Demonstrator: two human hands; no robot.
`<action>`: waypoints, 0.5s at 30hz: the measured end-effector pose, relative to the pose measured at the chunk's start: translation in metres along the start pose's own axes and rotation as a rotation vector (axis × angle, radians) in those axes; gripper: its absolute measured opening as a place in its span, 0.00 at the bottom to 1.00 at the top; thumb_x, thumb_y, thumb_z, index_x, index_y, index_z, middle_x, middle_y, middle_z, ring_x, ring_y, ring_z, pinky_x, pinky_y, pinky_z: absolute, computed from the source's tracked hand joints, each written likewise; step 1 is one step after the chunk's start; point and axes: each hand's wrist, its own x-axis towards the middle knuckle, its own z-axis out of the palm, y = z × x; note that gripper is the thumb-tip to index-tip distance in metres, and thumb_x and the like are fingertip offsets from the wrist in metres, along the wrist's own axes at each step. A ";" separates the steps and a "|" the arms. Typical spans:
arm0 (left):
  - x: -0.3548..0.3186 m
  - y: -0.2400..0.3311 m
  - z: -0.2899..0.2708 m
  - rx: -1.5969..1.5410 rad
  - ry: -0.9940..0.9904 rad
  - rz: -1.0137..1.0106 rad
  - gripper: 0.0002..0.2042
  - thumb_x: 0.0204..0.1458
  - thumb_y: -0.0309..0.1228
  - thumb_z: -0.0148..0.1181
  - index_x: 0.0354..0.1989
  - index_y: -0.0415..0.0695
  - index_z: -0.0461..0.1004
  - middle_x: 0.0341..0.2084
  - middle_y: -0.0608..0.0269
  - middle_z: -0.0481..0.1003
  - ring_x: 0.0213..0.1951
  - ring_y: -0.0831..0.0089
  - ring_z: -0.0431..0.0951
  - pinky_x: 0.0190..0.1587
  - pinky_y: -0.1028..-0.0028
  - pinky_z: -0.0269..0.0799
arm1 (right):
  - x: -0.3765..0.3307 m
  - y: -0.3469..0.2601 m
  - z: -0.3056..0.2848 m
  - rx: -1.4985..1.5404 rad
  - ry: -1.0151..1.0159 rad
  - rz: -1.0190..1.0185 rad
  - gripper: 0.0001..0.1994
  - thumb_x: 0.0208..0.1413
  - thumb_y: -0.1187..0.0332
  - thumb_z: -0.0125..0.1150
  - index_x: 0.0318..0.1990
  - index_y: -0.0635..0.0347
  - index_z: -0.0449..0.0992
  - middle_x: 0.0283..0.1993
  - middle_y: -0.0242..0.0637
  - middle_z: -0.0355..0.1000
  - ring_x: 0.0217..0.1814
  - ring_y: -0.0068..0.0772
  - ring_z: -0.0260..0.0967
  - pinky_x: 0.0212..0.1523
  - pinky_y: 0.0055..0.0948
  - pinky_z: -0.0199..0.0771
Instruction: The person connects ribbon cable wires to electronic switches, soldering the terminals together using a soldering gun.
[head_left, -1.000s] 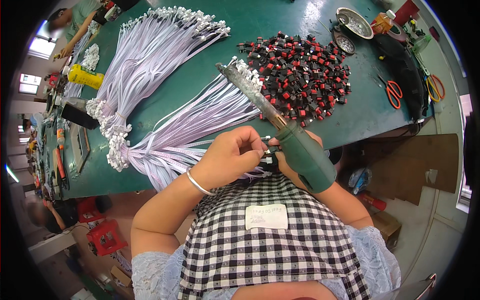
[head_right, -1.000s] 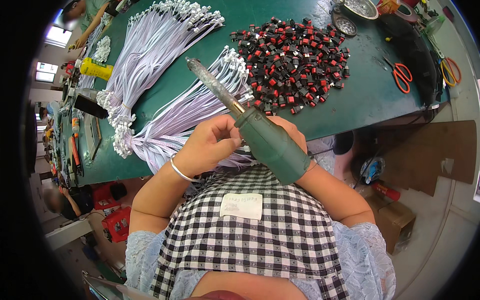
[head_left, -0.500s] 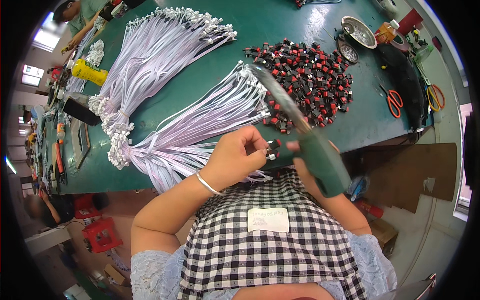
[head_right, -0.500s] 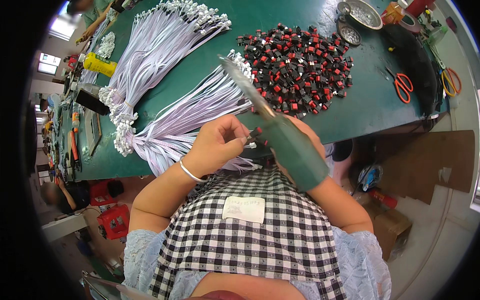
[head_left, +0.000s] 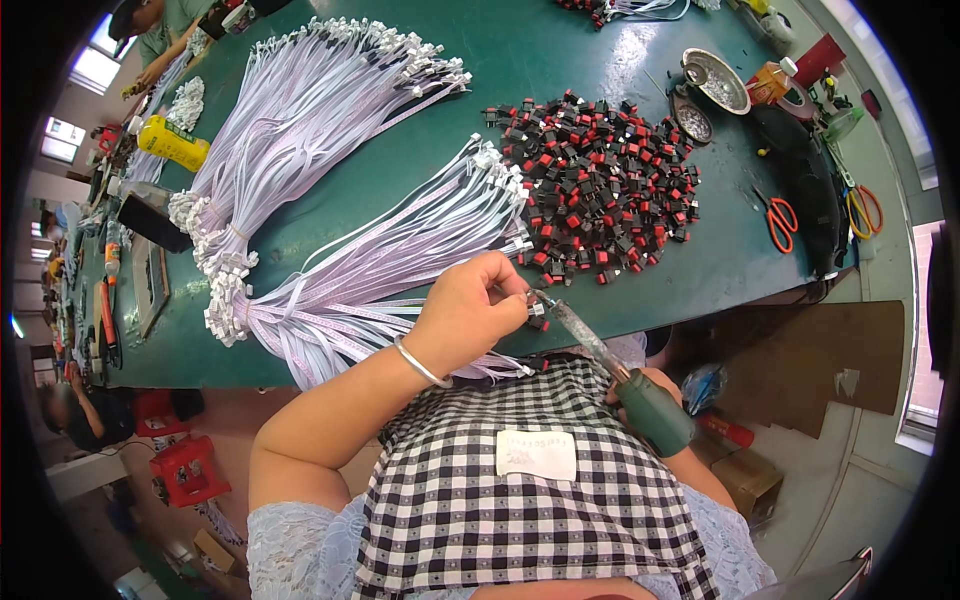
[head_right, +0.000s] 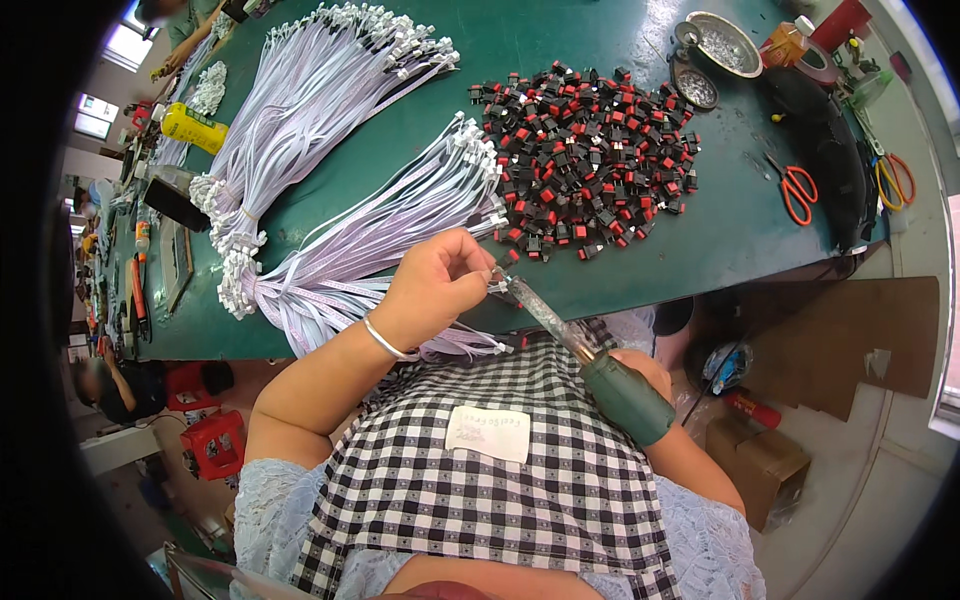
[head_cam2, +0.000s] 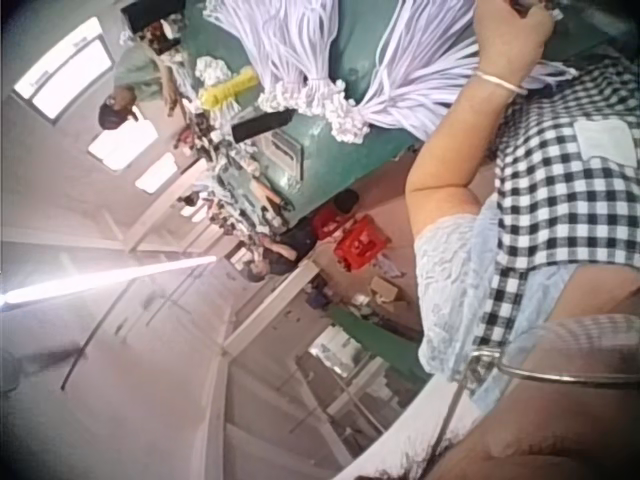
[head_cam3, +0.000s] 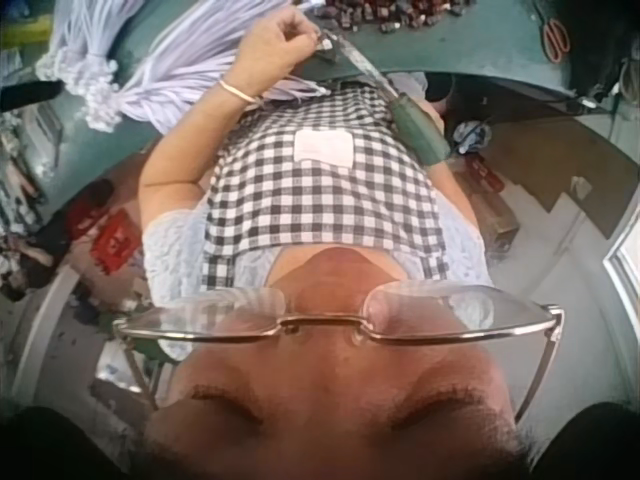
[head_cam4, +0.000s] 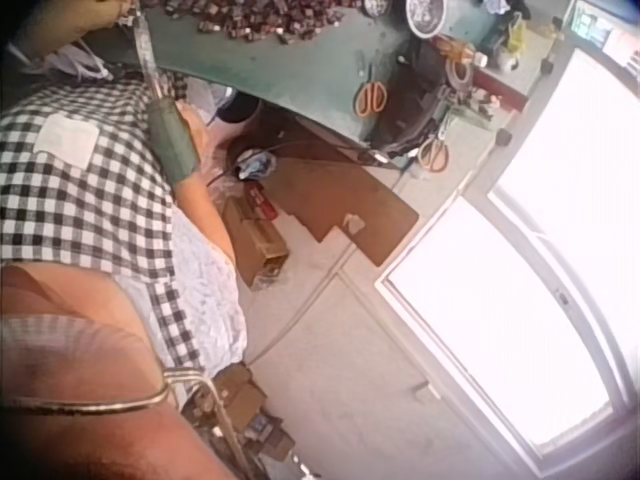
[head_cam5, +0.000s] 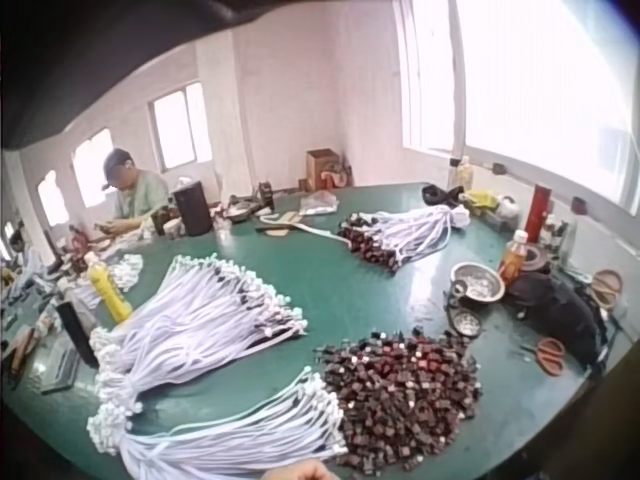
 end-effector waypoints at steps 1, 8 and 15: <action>0.000 0.000 0.001 0.001 0.002 0.000 0.03 0.42 0.21 0.53 0.26 0.39 0.66 0.27 0.65 0.71 0.26 0.85 0.68 0.26 0.84 0.63 | -0.003 0.005 -0.002 -0.030 0.002 0.008 0.12 0.53 0.66 0.46 0.30 0.66 0.72 0.20 0.34 0.68 0.18 0.22 0.64 0.17 0.18 0.63; 0.001 0.003 0.001 0.035 -0.015 0.000 0.03 0.42 0.22 0.53 0.26 0.39 0.66 0.26 0.67 0.70 0.25 0.86 0.67 0.25 0.84 0.62 | -0.027 0.044 0.005 -0.149 0.245 0.019 0.06 0.40 0.70 0.62 0.26 0.61 0.74 0.26 0.36 0.70 0.29 0.31 0.69 0.31 0.25 0.67; 0.002 0.000 0.001 0.049 0.016 0.010 0.02 0.42 0.22 0.53 0.24 0.40 0.66 0.23 0.69 0.70 0.24 0.87 0.66 0.24 0.84 0.62 | -0.021 0.035 -0.005 -0.445 -0.019 0.013 0.08 0.40 0.70 0.62 0.29 0.62 0.74 0.27 0.35 0.71 0.29 0.29 0.69 0.30 0.23 0.67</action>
